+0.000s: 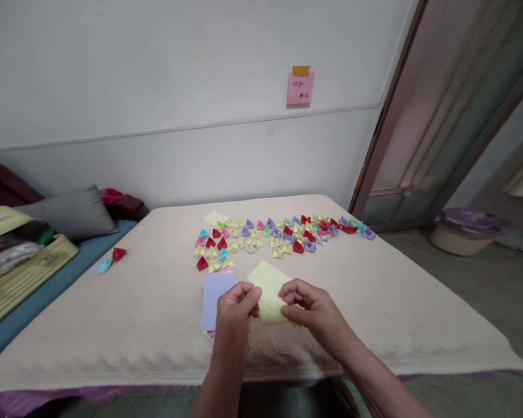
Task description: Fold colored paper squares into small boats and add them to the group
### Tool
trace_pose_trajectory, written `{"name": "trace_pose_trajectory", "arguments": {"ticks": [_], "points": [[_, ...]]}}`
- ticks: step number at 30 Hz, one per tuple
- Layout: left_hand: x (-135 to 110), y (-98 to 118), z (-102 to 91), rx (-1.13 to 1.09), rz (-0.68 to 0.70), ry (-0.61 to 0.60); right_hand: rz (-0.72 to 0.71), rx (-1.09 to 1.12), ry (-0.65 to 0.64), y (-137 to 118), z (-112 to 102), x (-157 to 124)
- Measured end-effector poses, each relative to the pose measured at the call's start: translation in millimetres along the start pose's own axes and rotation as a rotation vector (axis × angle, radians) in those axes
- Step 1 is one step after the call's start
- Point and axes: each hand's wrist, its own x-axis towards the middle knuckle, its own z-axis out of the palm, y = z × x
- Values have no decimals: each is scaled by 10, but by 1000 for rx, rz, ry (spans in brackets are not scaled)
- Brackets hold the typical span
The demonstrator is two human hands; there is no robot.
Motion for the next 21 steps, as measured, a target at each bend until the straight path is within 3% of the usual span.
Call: {"name": "trace_pose_trajectory", "arguments": {"ticks": [4, 11, 16, 21], "points": [[1, -25, -17, -91, -12, 10, -46, -103, -32, -46, -40, -24], [43, -24, 15, -345, -184, -62, -98, -121, -92, -95, -78, -37], [24, -66, 55, -368, -247, -93, -324, -163, -62, -6, -43, 11], [-30, -132, 108, -273, -285, -154, -304, -137, -41, -24, 2, -10]]}}
